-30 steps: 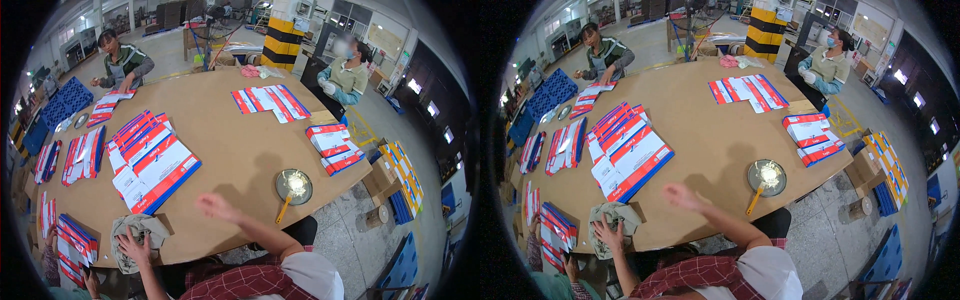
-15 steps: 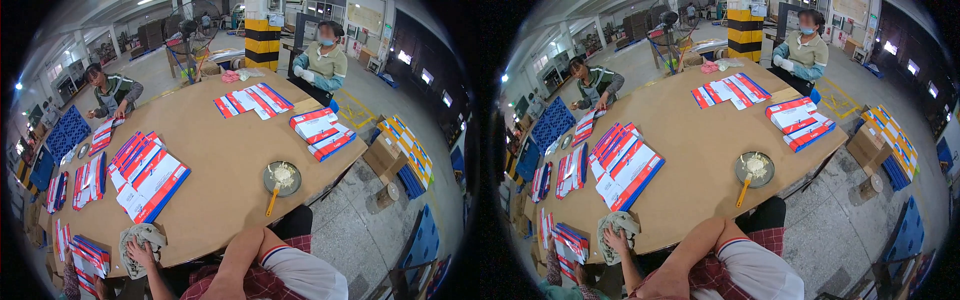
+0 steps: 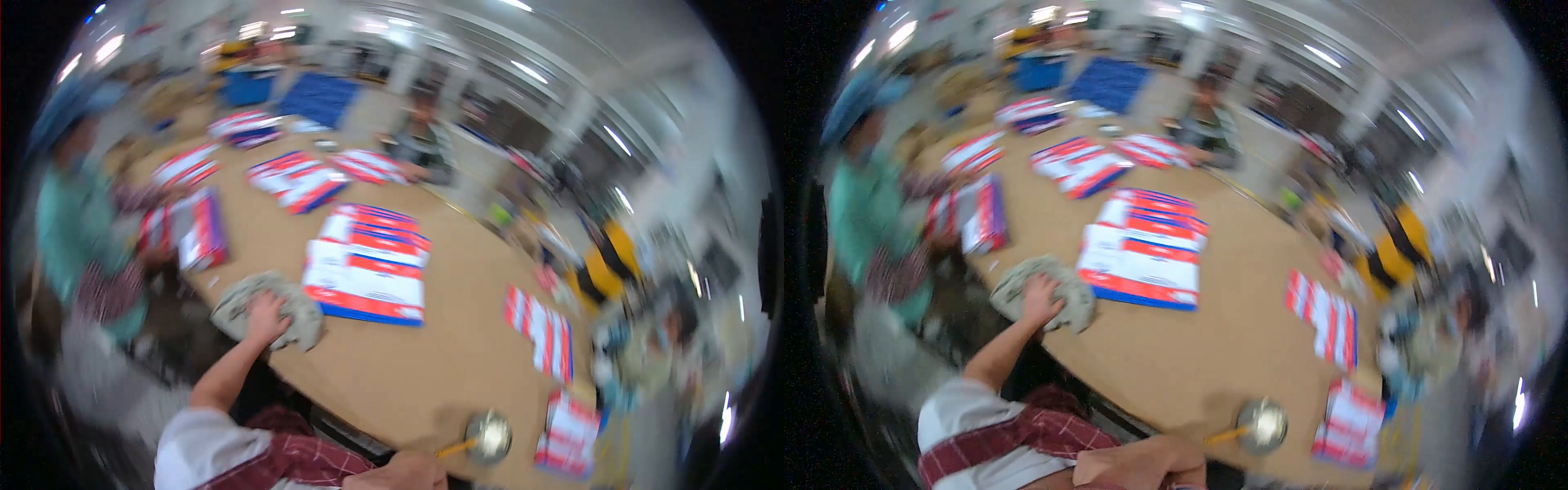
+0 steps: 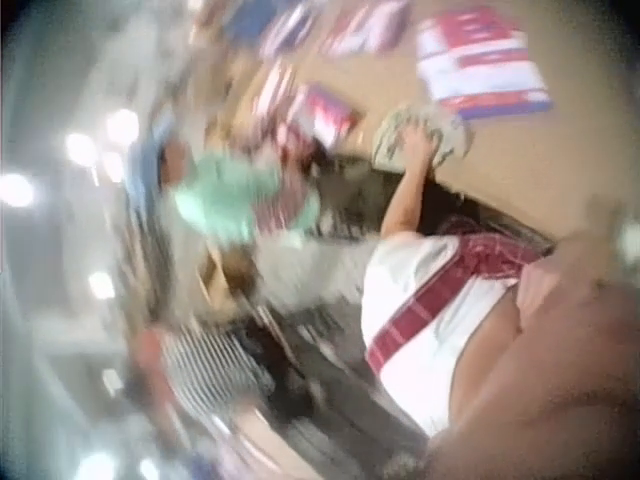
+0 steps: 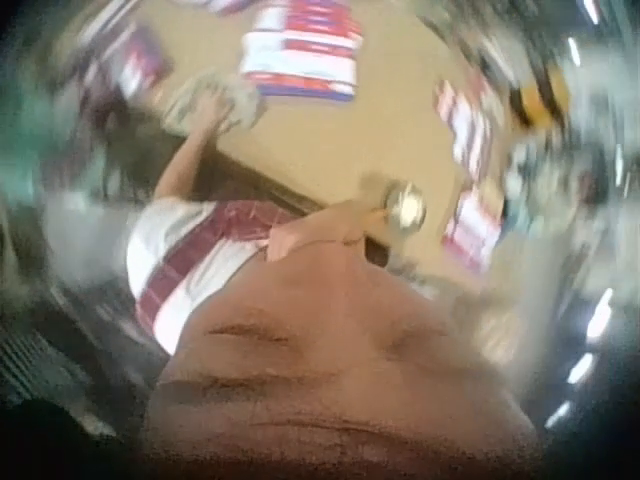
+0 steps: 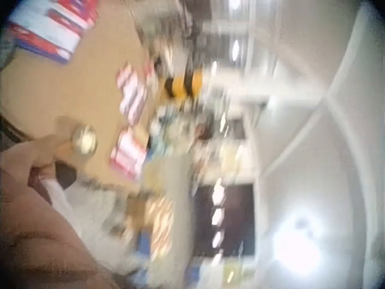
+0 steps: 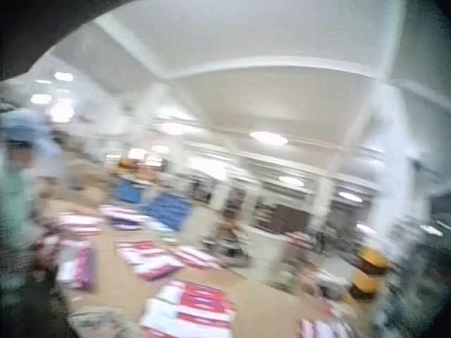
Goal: The recorder is applying glue to the edges of printed paper sheets and stacking them in a manufacturing environment.
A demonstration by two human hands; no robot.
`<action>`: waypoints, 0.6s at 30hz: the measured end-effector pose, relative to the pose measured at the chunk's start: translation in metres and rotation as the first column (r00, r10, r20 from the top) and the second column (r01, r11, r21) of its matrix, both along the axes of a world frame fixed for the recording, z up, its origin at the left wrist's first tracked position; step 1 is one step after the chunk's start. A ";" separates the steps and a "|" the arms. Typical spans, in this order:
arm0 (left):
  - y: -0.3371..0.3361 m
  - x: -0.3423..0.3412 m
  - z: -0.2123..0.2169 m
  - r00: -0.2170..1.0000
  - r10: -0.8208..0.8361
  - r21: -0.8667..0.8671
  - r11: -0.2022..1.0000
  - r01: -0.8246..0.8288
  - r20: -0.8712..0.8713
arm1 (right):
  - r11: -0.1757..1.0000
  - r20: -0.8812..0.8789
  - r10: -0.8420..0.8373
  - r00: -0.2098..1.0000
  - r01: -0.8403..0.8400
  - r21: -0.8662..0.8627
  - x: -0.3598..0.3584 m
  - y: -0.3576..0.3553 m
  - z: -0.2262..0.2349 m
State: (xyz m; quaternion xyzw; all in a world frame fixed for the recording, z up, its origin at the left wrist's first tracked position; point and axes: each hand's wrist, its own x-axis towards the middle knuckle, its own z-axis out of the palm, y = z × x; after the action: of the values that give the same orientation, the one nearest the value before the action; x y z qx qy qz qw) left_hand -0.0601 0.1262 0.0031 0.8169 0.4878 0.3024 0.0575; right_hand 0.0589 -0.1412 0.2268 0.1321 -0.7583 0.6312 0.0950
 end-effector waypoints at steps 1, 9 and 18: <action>0.004 0.001 -0.006 0.999 0.017 0.049 0.999 -0.015 -0.027 | 0.996 0.031 0.087 0.996 -0.087 -0.025 -0.004 0.004 0.000; -0.002 -0.016 -0.024 0.998 0.058 0.070 0.996 -0.058 -0.005 | 0.997 0.077 0.060 0.995 -0.057 -0.043 -0.025 0.012 -0.022; 0.002 -0.012 -0.028 0.998 0.040 0.075 0.996 -0.043 0.041 | 0.878 0.092 -0.461 0.882 0.439 0.193 0.035 0.037 -0.017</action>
State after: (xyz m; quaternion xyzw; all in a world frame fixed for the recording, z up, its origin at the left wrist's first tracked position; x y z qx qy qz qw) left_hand -0.0725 0.1285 -0.0253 0.8020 0.4917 0.3378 0.0295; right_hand 0.0938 -0.1046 0.2095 -0.0837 -0.8228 0.5338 0.1764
